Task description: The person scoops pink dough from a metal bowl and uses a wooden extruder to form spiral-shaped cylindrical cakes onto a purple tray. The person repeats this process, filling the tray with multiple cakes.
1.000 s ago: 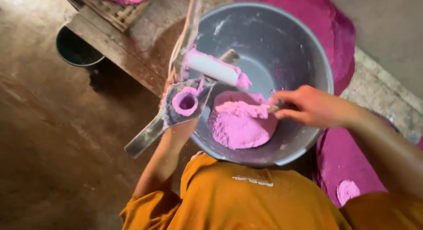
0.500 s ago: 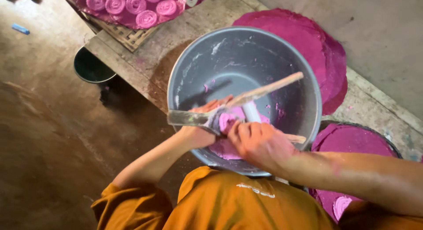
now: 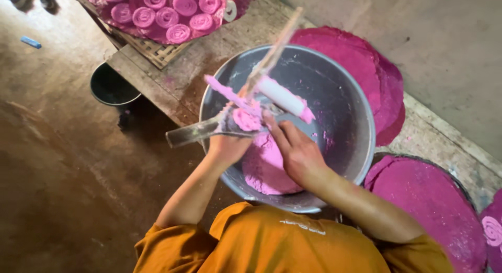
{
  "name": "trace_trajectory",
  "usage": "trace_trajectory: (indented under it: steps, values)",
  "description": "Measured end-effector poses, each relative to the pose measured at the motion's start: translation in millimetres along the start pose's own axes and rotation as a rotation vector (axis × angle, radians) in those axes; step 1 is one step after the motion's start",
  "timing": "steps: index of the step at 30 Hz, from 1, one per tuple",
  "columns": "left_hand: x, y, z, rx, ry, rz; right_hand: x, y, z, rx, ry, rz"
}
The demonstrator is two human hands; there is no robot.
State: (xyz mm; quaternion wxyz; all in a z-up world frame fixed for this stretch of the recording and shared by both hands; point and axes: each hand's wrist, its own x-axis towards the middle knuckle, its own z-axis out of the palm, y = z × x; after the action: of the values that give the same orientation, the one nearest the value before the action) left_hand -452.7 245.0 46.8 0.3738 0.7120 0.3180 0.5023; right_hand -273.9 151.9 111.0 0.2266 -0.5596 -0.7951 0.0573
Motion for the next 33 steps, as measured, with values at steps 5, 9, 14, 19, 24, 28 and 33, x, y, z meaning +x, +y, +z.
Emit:
trace_trajectory:
  steps: [5, 9, 14, 19, 24, 28, 33]
  values:
    - [12, -12, -22, -0.024, 0.098, -0.11, -42, 33, -6, 0.211, -0.101, 0.18]
    - [20, -14, -14, 0.451, 0.249, 0.097, -35, 29, 5, 0.326, -0.031, 0.259]
    - [33, -14, -11, 0.704, 0.161, -0.134, -47, 27, 19, 0.474, -0.003, 0.083]
    - [31, -12, -12, 0.727, 0.096, 0.104, -46, 65, 9, 0.526, -0.101, 0.456]
    - [30, -18, 6, 0.959, 0.109, 0.135, -33, 68, 46, 0.476, -0.021, 0.415]
    - [35, -33, 2, 0.856, 0.113, 0.05, -45, 53, 46, 0.497, 0.029, 0.187]
    - [34, -30, -20, 0.913, -0.108, -0.114, -12, 60, -45, 0.341, -0.278, 0.169]
